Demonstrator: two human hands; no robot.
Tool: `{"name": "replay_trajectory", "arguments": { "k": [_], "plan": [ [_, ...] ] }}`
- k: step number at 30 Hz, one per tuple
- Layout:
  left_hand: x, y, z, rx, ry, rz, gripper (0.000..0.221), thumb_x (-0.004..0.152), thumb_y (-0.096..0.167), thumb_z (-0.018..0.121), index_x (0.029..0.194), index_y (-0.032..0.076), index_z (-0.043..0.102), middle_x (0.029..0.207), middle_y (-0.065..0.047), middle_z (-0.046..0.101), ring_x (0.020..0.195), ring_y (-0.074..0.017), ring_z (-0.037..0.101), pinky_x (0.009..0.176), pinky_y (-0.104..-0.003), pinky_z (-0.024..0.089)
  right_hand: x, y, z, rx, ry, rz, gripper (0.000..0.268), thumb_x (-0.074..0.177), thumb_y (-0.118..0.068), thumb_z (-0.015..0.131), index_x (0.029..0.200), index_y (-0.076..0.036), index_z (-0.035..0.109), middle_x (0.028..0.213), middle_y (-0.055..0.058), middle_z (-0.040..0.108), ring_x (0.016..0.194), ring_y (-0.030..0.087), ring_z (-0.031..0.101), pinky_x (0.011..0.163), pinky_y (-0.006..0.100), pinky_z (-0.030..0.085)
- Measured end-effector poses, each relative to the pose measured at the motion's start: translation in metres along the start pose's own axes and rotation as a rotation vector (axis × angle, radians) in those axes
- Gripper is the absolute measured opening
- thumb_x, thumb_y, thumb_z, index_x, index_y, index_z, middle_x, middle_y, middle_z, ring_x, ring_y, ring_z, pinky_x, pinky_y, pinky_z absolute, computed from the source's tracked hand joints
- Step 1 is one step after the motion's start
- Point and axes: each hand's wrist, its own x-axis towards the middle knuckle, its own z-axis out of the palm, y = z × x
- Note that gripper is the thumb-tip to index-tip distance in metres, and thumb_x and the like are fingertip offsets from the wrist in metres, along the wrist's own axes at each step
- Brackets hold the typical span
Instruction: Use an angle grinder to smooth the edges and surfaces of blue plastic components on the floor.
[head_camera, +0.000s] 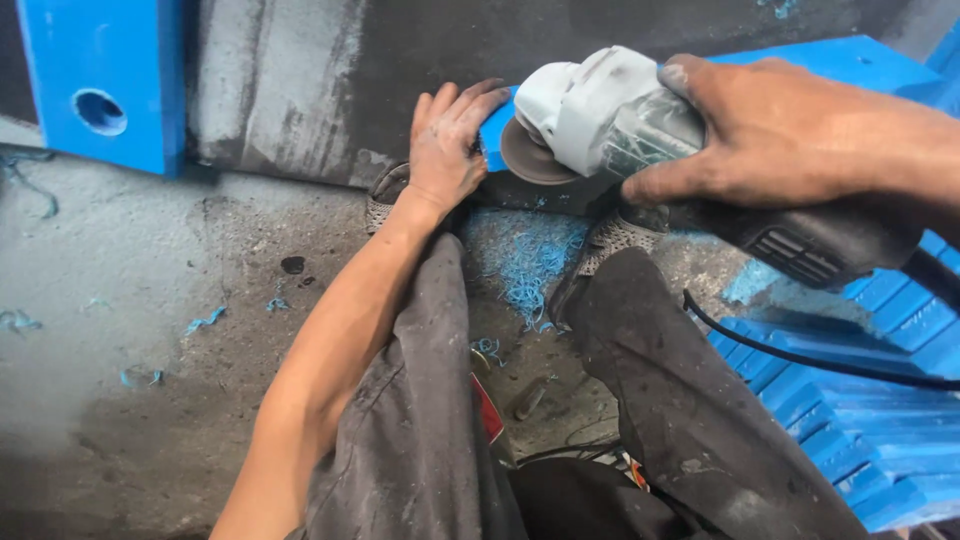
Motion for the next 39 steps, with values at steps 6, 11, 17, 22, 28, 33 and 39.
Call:
{"name": "replay_trajectory", "arguments": {
  "k": [6,11,17,22,28,33,39],
  "plan": [
    [0.003,0.003,-0.006,0.026,0.007,0.020,0.044,0.089,0.029,0.072,0.129,0.011,0.067,0.136,-0.004,0.068,0.105,-0.0260,0.061,0.087,-0.039,0.041,0.033,0.123,0.049,-0.009,0.179,-0.018,0.104,0.070,-0.065,0.083,0.143,0.003,0.053,0.117,0.031,0.070,0.107,0.044,0.069,0.095,0.048,0.055],
    [0.003,0.002,-0.008,0.014,-0.018,0.065,0.041,0.095,0.029,0.070,0.131,0.009,0.067,0.137,-0.008,0.069,0.103,-0.0269,0.062,0.086,-0.039,0.040,0.061,0.304,0.131,0.477,0.398,0.016,0.078,0.066,-0.045,0.090,0.128,-0.002,0.068,0.115,0.021,0.075,0.103,0.034,0.073,0.092,0.046,0.055],
    [0.007,0.009,-0.014,0.012,-0.051,0.039,0.039,0.092,0.026,0.070,0.127,0.009,0.069,0.138,-0.010,0.070,0.107,-0.0301,0.062,0.090,-0.040,0.042,0.062,0.384,0.172,0.559,0.282,0.410,0.046,0.091,-0.038,0.082,0.115,0.001,0.075,0.095,0.025,0.075,0.074,0.038,0.071,0.067,0.049,0.057],
    [0.000,-0.009,-0.009,0.009,0.004,0.092,0.038,0.098,0.022,0.066,0.132,0.008,0.066,0.142,-0.013,0.067,0.107,-0.0327,0.060,0.098,-0.041,0.046,0.034,0.363,0.185,0.683,0.404,0.524,0.056,0.088,-0.048,0.081,0.117,-0.001,0.073,0.098,0.024,0.071,0.076,0.038,0.068,0.068,0.052,0.055],
    [0.008,0.021,-0.064,0.150,-0.065,0.148,0.039,0.090,0.019,0.067,0.128,0.011,0.071,0.139,-0.008,0.071,0.105,-0.0335,0.060,0.094,-0.042,0.041,-0.013,0.330,0.207,0.516,0.559,0.596,0.094,0.077,-0.062,0.089,0.127,0.014,0.063,0.115,0.038,0.068,0.105,0.051,0.067,0.090,0.055,0.054],
    [0.059,0.135,-0.158,0.333,-0.076,0.421,0.048,0.071,0.023,0.080,0.118,0.012,0.073,0.124,-0.005,0.075,0.107,-0.0353,0.062,0.097,-0.049,0.042,-0.110,0.262,0.229,0.676,0.791,0.530,0.104,0.073,-0.060,0.089,0.136,0.014,0.050,0.123,0.039,0.064,0.114,0.051,0.064,0.096,0.053,0.052],
    [0.091,0.315,-0.195,0.230,-0.277,0.635,0.039,0.071,0.024,0.085,0.101,0.009,0.065,0.089,-0.016,0.070,0.086,-0.0383,0.069,0.074,-0.050,0.055,-0.240,0.180,0.265,0.807,1.175,0.485,0.098,0.073,-0.052,0.090,0.138,0.009,0.050,0.123,0.034,0.066,0.114,0.046,0.066,0.096,0.051,0.053]
  ]
}}
